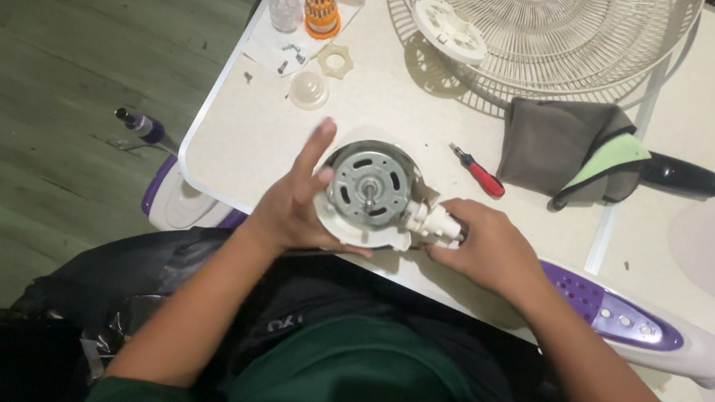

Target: The person disassembles and reassembles an electric fan motor and housing. They remove the motor from the white plastic housing, use a screwdriver to adjust internal components, and then reattach the housing to the motor.

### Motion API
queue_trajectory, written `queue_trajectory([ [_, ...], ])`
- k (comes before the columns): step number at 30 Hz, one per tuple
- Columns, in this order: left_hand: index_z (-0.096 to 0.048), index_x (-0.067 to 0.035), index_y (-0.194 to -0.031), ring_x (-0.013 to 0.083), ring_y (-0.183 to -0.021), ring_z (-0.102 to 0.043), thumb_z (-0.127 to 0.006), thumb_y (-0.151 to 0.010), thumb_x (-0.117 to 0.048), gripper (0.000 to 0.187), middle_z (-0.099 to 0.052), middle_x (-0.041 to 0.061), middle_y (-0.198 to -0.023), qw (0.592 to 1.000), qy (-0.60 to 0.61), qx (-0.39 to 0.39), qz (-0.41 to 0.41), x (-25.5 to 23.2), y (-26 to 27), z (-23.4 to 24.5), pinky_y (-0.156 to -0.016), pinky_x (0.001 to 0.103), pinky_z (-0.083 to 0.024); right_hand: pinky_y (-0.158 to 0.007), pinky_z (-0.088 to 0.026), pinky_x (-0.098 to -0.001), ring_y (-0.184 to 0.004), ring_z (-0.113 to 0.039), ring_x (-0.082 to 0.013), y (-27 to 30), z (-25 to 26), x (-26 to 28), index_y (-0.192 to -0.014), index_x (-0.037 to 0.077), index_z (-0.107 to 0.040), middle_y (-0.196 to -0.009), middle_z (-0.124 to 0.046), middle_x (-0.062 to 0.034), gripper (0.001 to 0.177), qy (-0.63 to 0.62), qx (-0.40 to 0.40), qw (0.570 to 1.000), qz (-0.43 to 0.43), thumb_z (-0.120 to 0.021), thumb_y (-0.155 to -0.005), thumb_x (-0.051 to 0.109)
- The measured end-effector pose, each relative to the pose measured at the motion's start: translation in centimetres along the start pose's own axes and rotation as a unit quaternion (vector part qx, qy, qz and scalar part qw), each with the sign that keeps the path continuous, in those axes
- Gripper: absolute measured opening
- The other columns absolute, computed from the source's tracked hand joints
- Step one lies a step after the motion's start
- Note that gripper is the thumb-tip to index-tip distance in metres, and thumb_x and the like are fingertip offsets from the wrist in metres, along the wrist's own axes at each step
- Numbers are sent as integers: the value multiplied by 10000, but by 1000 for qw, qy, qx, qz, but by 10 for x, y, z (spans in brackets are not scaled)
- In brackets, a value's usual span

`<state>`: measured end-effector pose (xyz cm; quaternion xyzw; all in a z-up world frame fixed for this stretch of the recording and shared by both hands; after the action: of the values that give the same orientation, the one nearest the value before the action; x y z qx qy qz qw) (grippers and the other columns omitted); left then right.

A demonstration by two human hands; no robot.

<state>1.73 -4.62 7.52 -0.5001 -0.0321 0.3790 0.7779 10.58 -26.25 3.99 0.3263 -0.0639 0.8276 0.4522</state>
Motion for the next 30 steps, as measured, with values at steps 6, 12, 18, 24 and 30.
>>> queue_trajectory([
  [6, -233, -68, -1551, 407, -1337, -585, -1012, -660, -262, 1200, -502, 236, -1482, 991, 96, 56, 78, 18, 6, -9, -1132, 433, -524, -768, -557, -399, -880, -715, -308, 15, 5, 13, -1107, 98, -758, -1019, -751, -120, 474, 1, -15, 1000, 27, -845, -709, 340],
  [12, -229, -72, -1550, 418, -1348, -577, -1016, -655, -247, 1205, -505, 236, -1494, 990, 78, 77, 89, 28, -2, -5, -1127, 428, -529, -727, -565, -366, -784, -729, -279, 21, 19, 14, -1092, 81, -752, -953, -752, -118, 490, -29, -17, 999, 2, -860, -685, 334],
  [18, -214, -86, -1551, 402, -1369, -569, -1027, -609, -308, 1264, -486, 223, -1529, 984, 71, 85, 141, 44, -7, -9, -1152, 434, -508, -741, -560, -335, -805, -740, -233, 31, 44, 24, -1070, 65, -761, -908, -762, -125, 440, -75, -54, 995, 30, -866, -695, 269],
  [24, -173, -64, -1538, 384, -1318, -570, -1051, -510, -390, 1390, -471, 261, -1495, 954, 12, 135, 268, 77, -3, -21, -1101, 442, -483, -839, -542, -288, -905, -730, -133, 37, 60, 14, -1080, 65, -775, -976, -811, -63, 389, -196, -58, 979, 10, -850, -716, 181],
  [30, -116, -39, -1580, 366, -1390, -564, -988, -633, -399, 1336, -535, 262, -1477, 941, 89, 52, 321, 100, -16, -17, -1153, 398, -457, -900, -533, -295, -960, -706, -114, 34, 73, -14, -1110, 35, -759, -1043, -796, -53, 366, -230, -77, 969, 39, -822, -776, 172],
])
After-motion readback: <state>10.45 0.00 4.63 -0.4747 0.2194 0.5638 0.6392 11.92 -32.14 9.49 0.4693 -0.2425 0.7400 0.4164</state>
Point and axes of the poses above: each hand's wrist, its own y-axis away from the middle knuckle, its own z-axis out of the back of the hand, x = y × z, the point moved 8 cm from there along -y, towards the middle knuckle
